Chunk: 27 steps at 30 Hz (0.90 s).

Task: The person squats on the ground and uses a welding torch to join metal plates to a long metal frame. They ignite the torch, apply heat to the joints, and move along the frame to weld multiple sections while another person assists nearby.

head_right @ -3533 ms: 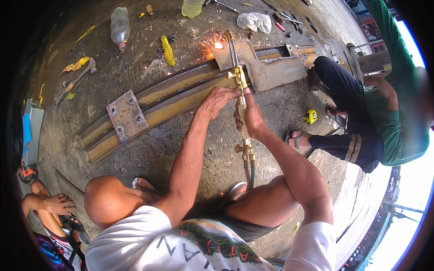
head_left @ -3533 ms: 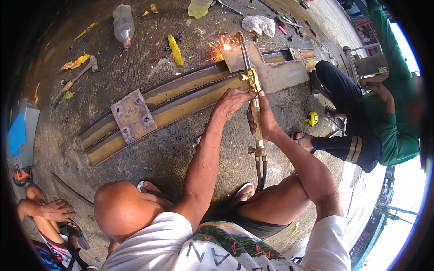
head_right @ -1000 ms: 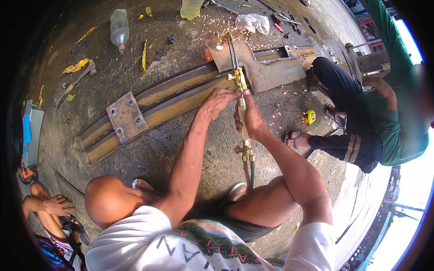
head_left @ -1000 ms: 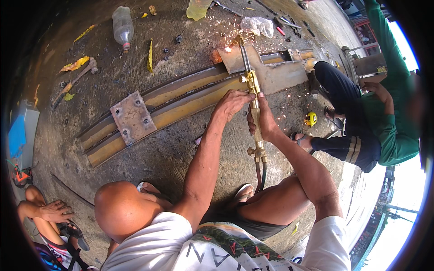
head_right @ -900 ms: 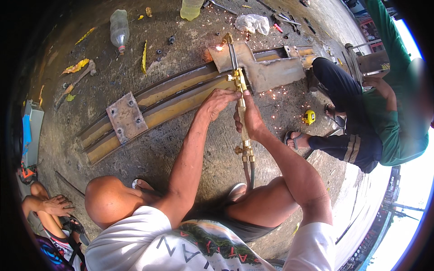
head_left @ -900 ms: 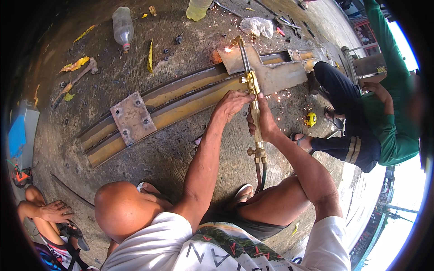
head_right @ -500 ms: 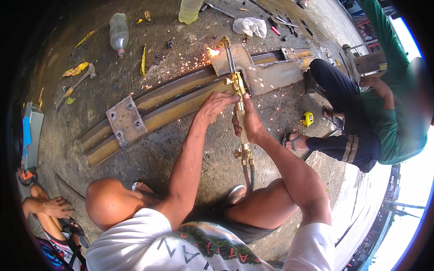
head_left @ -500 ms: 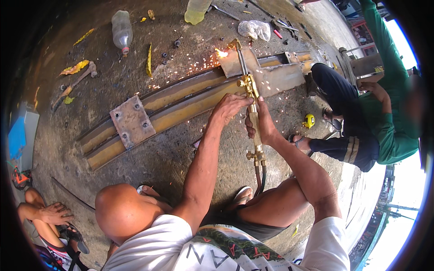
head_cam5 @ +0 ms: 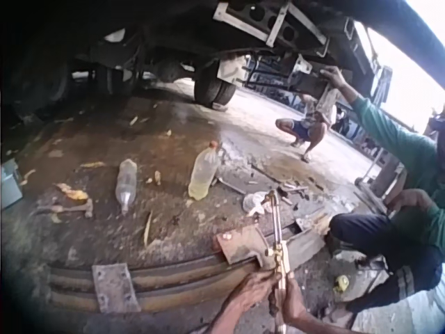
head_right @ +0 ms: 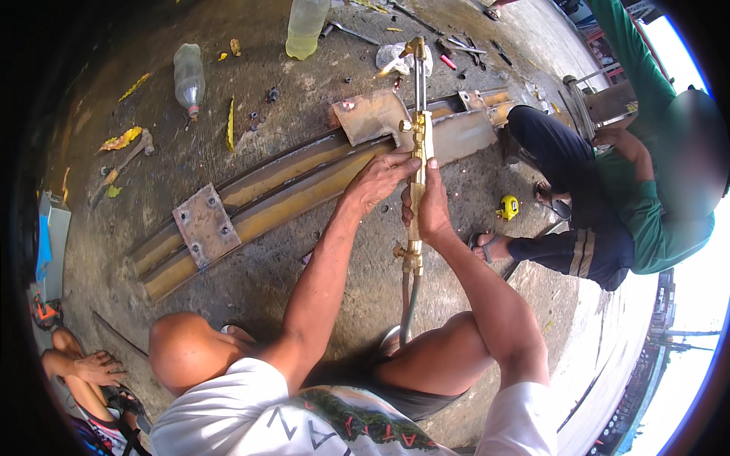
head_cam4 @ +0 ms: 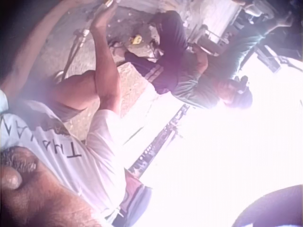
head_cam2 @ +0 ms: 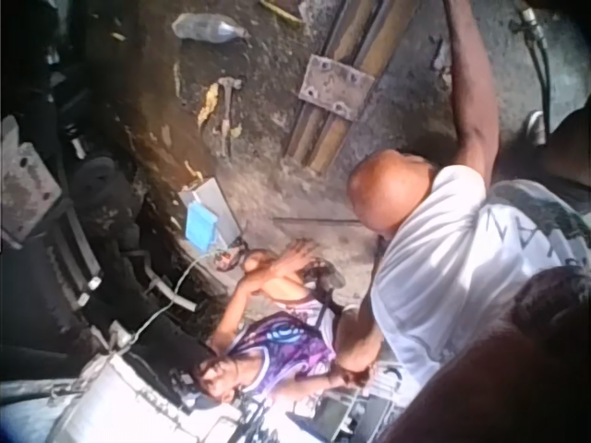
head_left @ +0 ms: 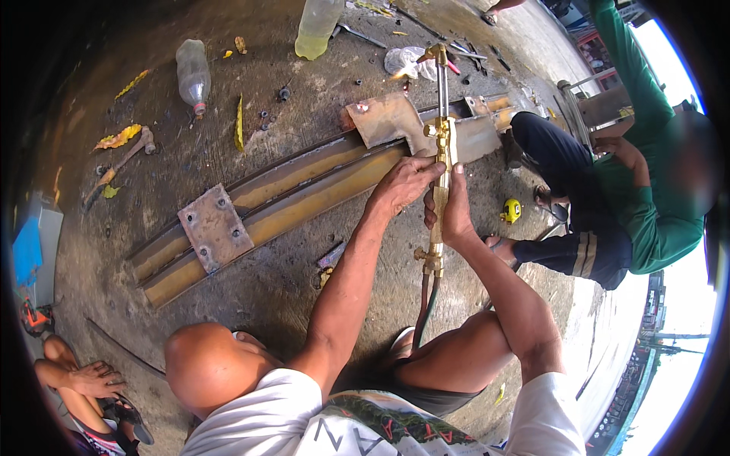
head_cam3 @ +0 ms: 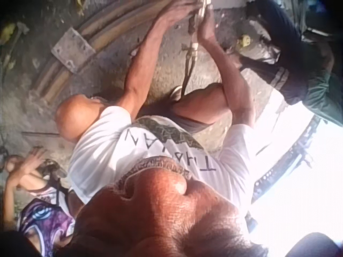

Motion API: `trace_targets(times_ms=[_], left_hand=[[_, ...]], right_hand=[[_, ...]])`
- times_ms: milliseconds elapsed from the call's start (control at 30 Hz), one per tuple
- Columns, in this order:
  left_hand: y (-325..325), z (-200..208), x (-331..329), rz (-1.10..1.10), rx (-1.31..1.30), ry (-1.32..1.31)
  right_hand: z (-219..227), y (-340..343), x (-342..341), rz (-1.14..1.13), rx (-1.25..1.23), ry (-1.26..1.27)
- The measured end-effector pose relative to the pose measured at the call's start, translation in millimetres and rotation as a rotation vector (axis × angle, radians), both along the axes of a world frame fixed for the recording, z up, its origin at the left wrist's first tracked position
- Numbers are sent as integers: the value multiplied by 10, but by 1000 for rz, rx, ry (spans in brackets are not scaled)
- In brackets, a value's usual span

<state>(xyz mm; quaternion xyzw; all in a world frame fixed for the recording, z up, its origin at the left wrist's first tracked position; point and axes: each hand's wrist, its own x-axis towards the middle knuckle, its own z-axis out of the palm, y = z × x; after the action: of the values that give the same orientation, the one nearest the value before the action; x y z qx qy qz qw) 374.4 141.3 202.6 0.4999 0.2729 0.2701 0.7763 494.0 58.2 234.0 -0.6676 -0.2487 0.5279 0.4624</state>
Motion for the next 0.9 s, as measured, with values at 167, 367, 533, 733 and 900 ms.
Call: trace_targets(times_ms=[167,367,533,733,900], left_hand=[[76,11,200,-18,61,46],[89,-7,267,-39,17,61],[141,-133,283,9,13,9],[203,-245,269,3,28,75],[99,-235,159,44,19,15]], right_hand=[[29,25,119,-53,21,-32],[-20,49,191,-110,-28,-9],[-58,149,158,-104,-48,9],[-139,182,156,-66,-41,43],[-108,96,97,-22,-51,77]])
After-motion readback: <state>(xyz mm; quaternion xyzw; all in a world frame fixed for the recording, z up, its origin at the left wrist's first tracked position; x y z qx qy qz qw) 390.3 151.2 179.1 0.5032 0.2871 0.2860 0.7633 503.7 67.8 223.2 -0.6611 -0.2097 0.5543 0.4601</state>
